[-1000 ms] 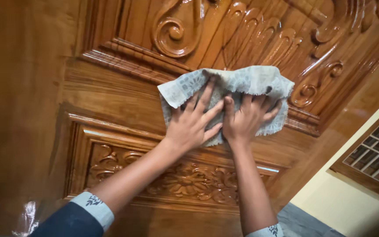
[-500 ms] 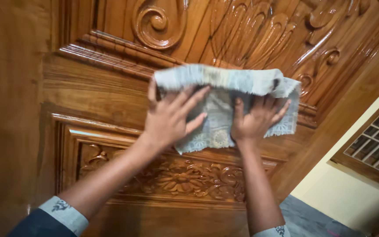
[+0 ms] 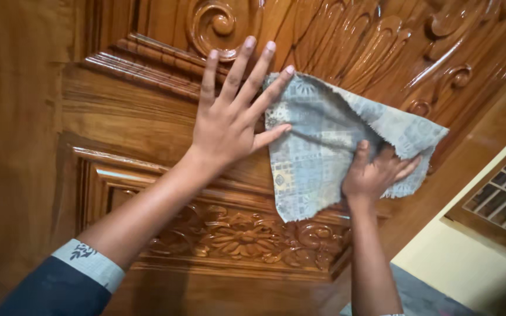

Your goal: The person wipes the surface of a wooden door using a cloth. They move the cloth across the flat panels and into the carved details, cleaning different sections of the door repeatedly.

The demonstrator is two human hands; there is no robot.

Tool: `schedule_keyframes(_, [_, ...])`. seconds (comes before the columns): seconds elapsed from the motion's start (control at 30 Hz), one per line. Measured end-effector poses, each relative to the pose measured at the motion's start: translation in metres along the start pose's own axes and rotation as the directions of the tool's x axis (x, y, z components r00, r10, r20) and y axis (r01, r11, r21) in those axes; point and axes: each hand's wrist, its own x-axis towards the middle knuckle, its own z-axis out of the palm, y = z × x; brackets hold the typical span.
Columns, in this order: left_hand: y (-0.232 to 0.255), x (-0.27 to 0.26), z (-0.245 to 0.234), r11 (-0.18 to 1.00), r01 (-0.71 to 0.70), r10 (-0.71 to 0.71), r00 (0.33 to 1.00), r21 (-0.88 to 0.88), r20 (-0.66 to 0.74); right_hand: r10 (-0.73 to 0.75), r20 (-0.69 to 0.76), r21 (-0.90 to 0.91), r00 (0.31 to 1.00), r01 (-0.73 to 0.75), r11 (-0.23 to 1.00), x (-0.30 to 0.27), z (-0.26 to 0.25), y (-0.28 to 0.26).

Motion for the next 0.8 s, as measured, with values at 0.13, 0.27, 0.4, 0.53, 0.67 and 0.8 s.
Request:
schedule_keyframes(0.13, [-0.002, -0.007, 0.008, 1.000, -0.001, 0.002, 0.999, 0.024, -0.036, -0.039, 0.012, -0.002, 0.999, 0.039, 0.999, 0.000, -0.003, -0.003])
schedule_keyframes(0.27, [-0.003, -0.013, 0.019, 0.999, 0.024, -0.026, 0.997, -0.021, -0.074, 0.090, 0.119, 0.057, 0.989, -0.098, 0.994, 0.004, -0.016, -0.020])
schedule_keyframes(0.4, [-0.006, -0.011, 0.029, 0.993, 0.039, -0.051, 0.993, -0.111, -0.109, 0.052, 0.113, 0.098, 0.992, -0.063, 0.993, 0.006, -0.015, -0.048])
schedule_keyframes(0.53, [-0.007, -0.016, 0.025, 0.976, 0.042, -0.078, 0.984, -0.216, -0.160, -0.187, 0.083, 0.213, 0.979, 0.166, 0.963, -0.001, -0.004, -0.102])
schedule_keyframes(0.67, [-0.005, -0.014, 0.020, 0.955, 0.047, -0.114, 0.970, -0.294, -0.216, -0.225, 0.211, 0.098, 0.951, 0.209, 0.973, -0.008, -0.011, -0.157])
schedule_keyframes(0.8, [-0.007, -0.017, 0.015, 0.943, 0.059, -0.117, 0.980, -0.327, -0.160, -0.312, 0.141, -0.008, 0.940, 0.316, 0.949, 0.004, -0.014, -0.171])
